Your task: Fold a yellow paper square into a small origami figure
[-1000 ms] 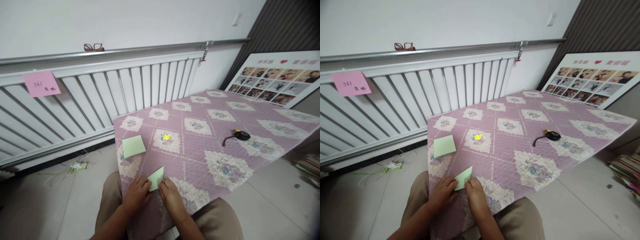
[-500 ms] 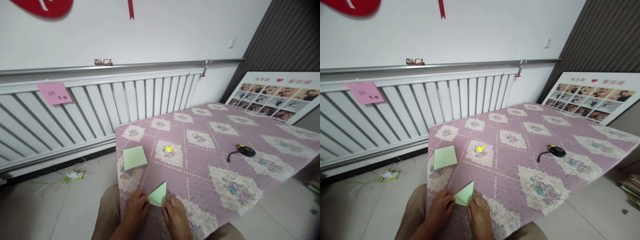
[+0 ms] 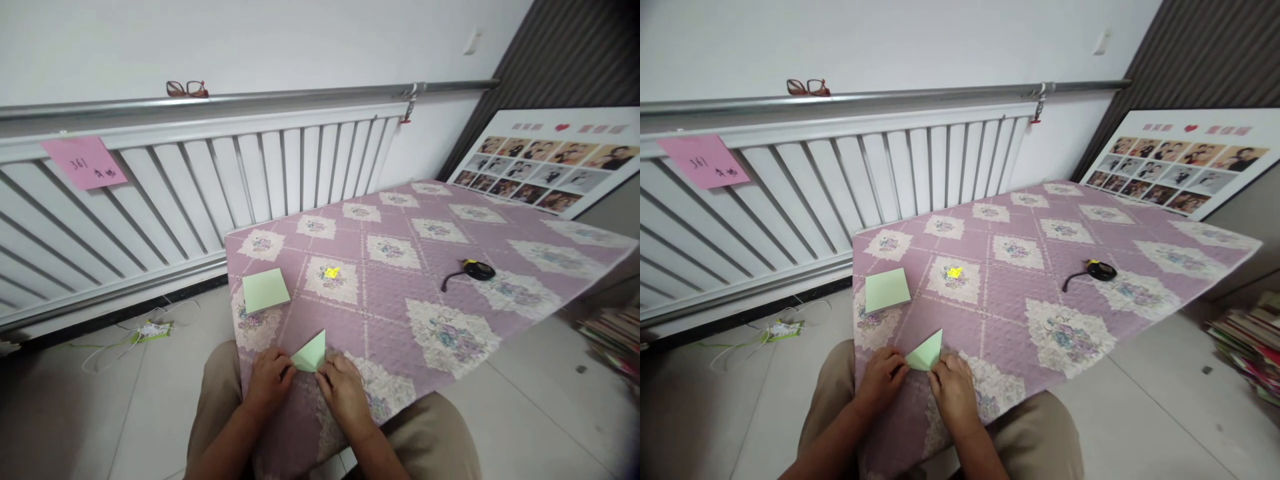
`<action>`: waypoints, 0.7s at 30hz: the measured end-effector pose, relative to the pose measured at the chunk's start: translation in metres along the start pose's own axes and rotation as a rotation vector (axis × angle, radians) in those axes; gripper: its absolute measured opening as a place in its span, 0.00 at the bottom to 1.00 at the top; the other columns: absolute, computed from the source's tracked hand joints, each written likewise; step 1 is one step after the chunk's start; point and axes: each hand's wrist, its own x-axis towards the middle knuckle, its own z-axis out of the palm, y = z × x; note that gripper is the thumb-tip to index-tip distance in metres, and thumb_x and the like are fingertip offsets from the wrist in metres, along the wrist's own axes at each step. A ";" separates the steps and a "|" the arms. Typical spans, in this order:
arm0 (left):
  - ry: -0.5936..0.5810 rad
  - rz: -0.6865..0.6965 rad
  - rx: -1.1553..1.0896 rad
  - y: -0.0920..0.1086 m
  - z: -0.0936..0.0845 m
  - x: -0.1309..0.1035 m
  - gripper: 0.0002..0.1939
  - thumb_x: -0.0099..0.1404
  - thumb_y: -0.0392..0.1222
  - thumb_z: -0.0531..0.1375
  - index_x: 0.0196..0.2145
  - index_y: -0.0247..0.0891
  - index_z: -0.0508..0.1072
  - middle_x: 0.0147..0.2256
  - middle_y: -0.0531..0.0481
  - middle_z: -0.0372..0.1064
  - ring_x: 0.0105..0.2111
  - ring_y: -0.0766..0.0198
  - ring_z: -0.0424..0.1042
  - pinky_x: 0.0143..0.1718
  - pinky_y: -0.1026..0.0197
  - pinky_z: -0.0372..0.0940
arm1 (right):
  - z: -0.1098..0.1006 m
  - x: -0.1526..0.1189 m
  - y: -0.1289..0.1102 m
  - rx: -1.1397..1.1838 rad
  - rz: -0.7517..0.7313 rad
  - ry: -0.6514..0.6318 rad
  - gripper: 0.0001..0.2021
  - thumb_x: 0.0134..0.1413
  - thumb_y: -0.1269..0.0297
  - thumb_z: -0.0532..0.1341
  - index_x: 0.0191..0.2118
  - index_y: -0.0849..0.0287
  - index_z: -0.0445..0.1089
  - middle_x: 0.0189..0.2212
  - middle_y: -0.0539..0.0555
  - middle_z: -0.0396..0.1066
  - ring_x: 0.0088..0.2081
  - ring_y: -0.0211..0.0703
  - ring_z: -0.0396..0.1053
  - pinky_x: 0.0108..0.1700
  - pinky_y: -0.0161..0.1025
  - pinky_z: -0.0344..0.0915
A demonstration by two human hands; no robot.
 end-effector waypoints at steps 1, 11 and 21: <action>0.005 0.001 0.010 0.000 0.000 0.000 0.06 0.61 0.39 0.58 0.29 0.41 0.74 0.35 0.49 0.69 0.39 0.58 0.66 0.44 0.55 0.57 | 0.000 0.000 0.000 -0.005 0.002 0.001 0.03 0.52 0.70 0.62 0.30 0.55 0.70 0.32 0.52 0.68 0.37 0.45 0.64 0.42 0.41 0.58; -0.015 -0.039 0.078 -0.003 0.002 0.003 0.07 0.62 0.41 0.58 0.29 0.40 0.74 0.34 0.50 0.69 0.38 0.59 0.66 0.43 0.57 0.57 | 0.003 0.002 -0.003 -0.084 0.047 0.009 0.06 0.55 0.65 0.61 0.27 0.57 0.68 0.30 0.53 0.67 0.35 0.45 0.63 0.40 0.39 0.56; -0.067 -0.137 0.151 -0.001 -0.002 0.013 0.10 0.63 0.45 0.58 0.29 0.38 0.73 0.33 0.49 0.67 0.38 0.59 0.66 0.42 0.59 0.57 | 0.005 0.010 -0.010 -0.157 0.112 0.034 0.11 0.56 0.59 0.59 0.24 0.57 0.67 0.27 0.52 0.65 0.34 0.44 0.60 0.37 0.39 0.51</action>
